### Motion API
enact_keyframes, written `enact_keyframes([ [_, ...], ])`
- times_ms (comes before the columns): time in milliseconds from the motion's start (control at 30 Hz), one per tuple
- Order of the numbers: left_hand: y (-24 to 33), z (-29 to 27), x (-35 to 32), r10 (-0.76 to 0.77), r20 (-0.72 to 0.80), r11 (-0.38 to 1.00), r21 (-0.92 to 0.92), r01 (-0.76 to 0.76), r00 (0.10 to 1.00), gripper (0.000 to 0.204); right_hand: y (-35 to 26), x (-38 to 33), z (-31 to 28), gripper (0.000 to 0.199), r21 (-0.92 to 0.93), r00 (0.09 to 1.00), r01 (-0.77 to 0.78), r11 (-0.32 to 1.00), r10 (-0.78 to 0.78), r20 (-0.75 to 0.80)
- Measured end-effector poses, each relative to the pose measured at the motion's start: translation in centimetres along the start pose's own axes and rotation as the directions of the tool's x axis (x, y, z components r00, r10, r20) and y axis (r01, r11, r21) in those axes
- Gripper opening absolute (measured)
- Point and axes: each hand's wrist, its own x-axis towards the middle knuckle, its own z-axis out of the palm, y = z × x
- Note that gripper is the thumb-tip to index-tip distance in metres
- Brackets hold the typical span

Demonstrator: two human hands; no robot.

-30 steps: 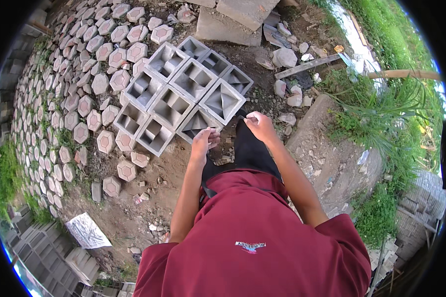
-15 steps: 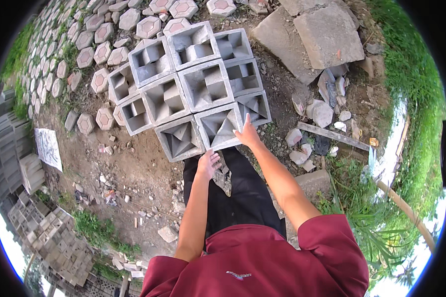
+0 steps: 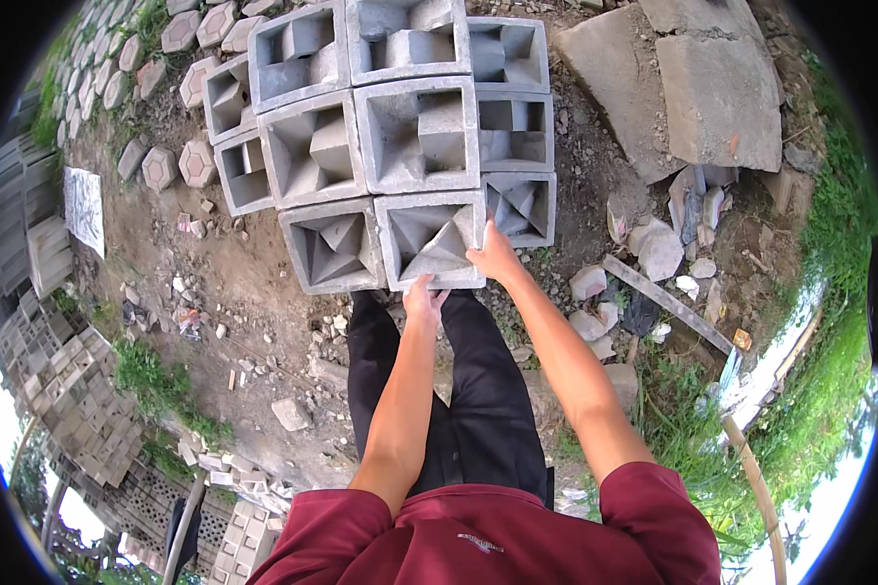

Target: The person stacks hollow concrete blocks by picking them up from the ground and placing them onto an existing pile, aligning them vertically.

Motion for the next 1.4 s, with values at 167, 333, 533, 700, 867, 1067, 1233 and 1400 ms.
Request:
enact_keyframes([
  [167, 0.2, 0.4, -2.5, 0.037, 0.014, 0.998, 0.045, -0.037, 0.999, 0.038, -0.8, -2.3, -1.3, 0.093, 0.021, 1.000, 0.021, 1.000, -0.021, -0.004],
  [333, 1.2, -2.2, -12.3, 0.039, 0.130, 0.993, 0.107, -0.053, 0.991, 0.041, -4.0, -9.8, -4.2, 0.076, 0.060, 1.000, -0.017, 0.998, 0.016, 0.006],
  [533, 13.4, -13.2, -20.4, -0.509, 0.471, 0.799, 0.570, 0.191, 0.721, 0.110, -11.3, -20.5, -10.4, 0.069, 0.184, 0.997, 0.074, 0.980, -0.069, -0.036],
  [700, 17.4, -10.4, -18.9, -0.182, 0.586, 0.848, 0.500, -0.175, 0.790, 0.087, -19.5, -24.0, -9.9, 0.066, 0.221, 0.988, 0.112, 0.969, -0.133, 0.082],
  [867, 21.2, -12.4, -21.7, 0.107, 0.740, 0.978, 0.041, -0.204, 0.664, 0.065, -27.0, -25.4, -5.0, 0.057, -0.029, 0.956, 0.295, 0.955, -0.295, 0.010],
  [1067, 31.7, -24.3, -26.9, 0.178, 0.662, 0.978, -0.039, -0.204, 0.728, 0.060, -43.5, -35.1, 2.8, 0.099, -0.180, 0.920, 0.376, 0.909, -0.343, 0.186],
  [1233, 39.7, -35.0, -26.1, 0.419, 0.630, 0.901, -0.200, -0.385, 0.654, 0.059, -48.4, -32.7, 11.1, 0.078, 0.444, 0.968, 0.207, 0.872, -0.250, 0.040],
  [1400, 43.5, -39.7, -30.0, 0.524, 0.450, 0.851, -0.301, -0.430, 0.723, 0.052, -49.2, -26.3, 25.3, 0.064, 0.744, 0.952, -0.076, 0.664, -0.173, 0.252],
])
